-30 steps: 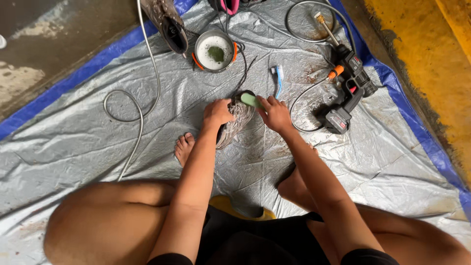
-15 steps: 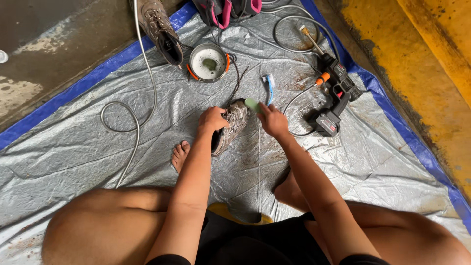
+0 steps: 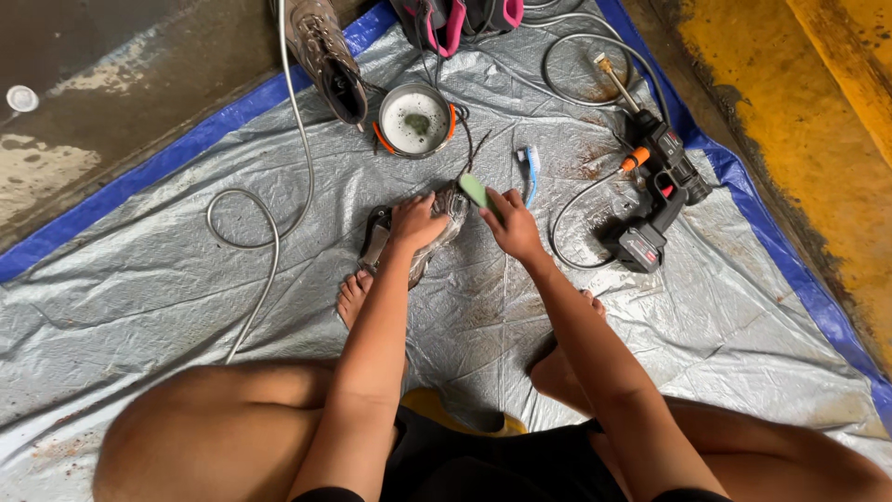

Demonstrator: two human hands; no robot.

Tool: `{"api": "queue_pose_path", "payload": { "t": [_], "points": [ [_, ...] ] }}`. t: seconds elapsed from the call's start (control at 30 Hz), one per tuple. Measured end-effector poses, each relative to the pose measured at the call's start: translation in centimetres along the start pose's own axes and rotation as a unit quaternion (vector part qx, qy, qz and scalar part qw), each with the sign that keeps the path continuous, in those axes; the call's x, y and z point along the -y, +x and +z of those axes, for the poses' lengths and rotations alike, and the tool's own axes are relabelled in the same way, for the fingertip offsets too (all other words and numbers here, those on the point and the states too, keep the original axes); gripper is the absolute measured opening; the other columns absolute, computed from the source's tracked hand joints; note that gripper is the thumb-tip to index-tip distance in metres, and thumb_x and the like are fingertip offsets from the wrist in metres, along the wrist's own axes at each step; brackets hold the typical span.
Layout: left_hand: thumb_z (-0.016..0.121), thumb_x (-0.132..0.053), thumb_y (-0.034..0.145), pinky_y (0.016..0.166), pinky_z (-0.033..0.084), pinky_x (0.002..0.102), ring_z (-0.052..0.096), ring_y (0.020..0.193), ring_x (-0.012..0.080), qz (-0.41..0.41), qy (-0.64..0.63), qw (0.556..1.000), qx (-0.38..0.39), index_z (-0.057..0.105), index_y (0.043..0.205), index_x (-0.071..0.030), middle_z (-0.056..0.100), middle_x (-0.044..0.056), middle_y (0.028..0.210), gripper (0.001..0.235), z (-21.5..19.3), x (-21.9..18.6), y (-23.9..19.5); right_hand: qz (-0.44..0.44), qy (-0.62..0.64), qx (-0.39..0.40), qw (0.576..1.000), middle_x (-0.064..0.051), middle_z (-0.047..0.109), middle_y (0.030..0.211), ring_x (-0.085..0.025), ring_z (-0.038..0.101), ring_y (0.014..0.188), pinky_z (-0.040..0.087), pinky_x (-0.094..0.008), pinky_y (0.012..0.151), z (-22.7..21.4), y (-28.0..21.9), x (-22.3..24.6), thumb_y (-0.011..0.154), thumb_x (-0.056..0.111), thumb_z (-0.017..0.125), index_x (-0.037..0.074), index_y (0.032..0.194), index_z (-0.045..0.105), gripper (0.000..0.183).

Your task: The person scrubs a brown hiking boot with a green brush, repeatedly dipping it into a small container of soapy water. The person scrubs the toe, sides, and laces of the boot while sitting on a tarp.

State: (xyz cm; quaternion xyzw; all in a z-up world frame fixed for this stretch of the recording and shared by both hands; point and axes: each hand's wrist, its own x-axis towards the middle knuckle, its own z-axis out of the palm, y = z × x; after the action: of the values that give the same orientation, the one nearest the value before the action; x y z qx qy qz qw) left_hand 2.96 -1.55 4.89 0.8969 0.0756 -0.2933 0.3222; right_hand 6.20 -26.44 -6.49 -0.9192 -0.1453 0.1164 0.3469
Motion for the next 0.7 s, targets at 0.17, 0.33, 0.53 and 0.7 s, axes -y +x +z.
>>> {"api": "queue_pose_path", "payload": {
  "t": [0.17,0.33,0.53,0.7],
  "points": [
    [0.067,-0.070,0.084,0.127,0.033,0.060,0.048,0.155,0.0437,-0.010,0.008,0.999,0.033,0.051,0.162,-0.005,0.056,0.022,0.164,0.102,-0.5,0.4,0.8,-0.033,-0.050,0.057,0.997,-0.008,0.066,0.118,-0.048,0.074,0.106,0.061,-0.064,0.095,-1.9,-0.4,1.9,0.107,0.052,0.067,0.032,0.150,0.067,0.048],
    [0.080,-0.070,0.076,0.121,0.042,0.056,0.059,0.148,0.0386,-0.009,0.025,1.000,0.016,0.061,0.151,-0.013,0.067,0.016,0.153,0.097,0.2,0.8,2.5,0.036,-0.056,0.017,0.998,-0.010,0.069,0.119,-0.043,0.074,0.112,0.061,-0.059,0.097,-1.2,2.5,0.1,0.106,0.057,0.066,0.028,0.152,0.067,0.054],
    [0.095,-0.052,0.076,0.127,0.037,0.066,0.039,0.160,0.0480,-0.046,-0.075,0.993,0.082,0.015,0.181,-0.019,0.036,0.025,0.177,0.137,0.9,0.1,4.3,0.089,0.020,-0.063,0.994,-0.017,0.073,0.120,-0.042,0.073,0.117,0.058,-0.059,0.101,0.7,-0.4,2.4,0.106,0.065,0.068,0.016,0.143,0.070,0.062],
    [0.101,-0.062,0.051,0.124,0.035,0.068,0.043,0.160,0.0393,-0.045,-0.002,0.998,0.032,0.035,0.175,-0.024,0.047,0.014,0.174,0.146,3.8,1.3,6.9,0.275,0.308,-0.067,0.908,-0.001,0.085,0.101,-0.021,0.079,0.108,0.055,-0.042,0.105,4.7,-1.1,-0.2,0.084,0.041,0.099,0.016,0.127,0.074,0.056]
  ]
}}
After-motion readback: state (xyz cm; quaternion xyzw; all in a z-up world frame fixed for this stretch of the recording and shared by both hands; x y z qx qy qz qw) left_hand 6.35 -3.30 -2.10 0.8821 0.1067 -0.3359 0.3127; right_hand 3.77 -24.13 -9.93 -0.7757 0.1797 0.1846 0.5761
